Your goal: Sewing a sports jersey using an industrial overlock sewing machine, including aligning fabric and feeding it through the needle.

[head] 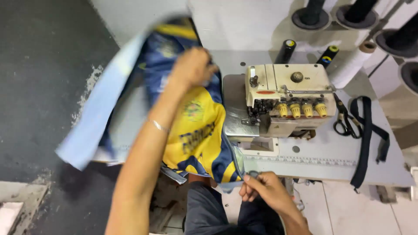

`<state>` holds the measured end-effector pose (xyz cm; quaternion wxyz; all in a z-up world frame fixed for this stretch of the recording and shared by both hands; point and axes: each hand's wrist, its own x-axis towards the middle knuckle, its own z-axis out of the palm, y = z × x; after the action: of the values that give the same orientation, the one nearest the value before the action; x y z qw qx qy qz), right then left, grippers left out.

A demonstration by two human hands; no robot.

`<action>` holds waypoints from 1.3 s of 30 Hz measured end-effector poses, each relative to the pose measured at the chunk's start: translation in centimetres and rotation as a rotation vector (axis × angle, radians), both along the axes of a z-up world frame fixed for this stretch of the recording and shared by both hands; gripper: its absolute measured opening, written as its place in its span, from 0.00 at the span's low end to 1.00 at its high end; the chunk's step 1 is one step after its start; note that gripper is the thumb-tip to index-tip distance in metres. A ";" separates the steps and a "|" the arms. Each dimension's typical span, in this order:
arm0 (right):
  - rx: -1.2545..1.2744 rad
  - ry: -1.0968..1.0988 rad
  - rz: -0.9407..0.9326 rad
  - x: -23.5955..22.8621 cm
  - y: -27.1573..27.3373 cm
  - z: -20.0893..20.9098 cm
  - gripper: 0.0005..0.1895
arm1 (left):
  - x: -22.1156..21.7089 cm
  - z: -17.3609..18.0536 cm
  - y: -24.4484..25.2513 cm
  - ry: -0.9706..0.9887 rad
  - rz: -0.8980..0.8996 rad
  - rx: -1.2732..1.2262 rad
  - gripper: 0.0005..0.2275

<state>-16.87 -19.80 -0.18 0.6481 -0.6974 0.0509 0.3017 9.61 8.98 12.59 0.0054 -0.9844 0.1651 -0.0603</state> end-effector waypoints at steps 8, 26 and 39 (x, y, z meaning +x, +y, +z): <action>-0.206 -0.024 -0.281 -1.6 -2.5 -3.7 0.24 | -19.3 -18.5 -1.9 -0.295 0.721 -1.109 0.30; -0.976 -0.912 -0.085 5.4 10.3 -6.9 0.26 | -18.3 -17.1 7.1 -0.133 0.633 -0.681 0.09; 0.689 -0.353 -0.565 5.2 5.5 -2.5 0.03 | -17.7 -15.5 12.1 0.180 0.297 -2.025 0.06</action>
<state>-11.71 -14.32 -2.68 0.8968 -0.4416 0.0247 -0.0100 -8.07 21.04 -2.91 -0.8325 -0.5387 -0.0868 -0.0961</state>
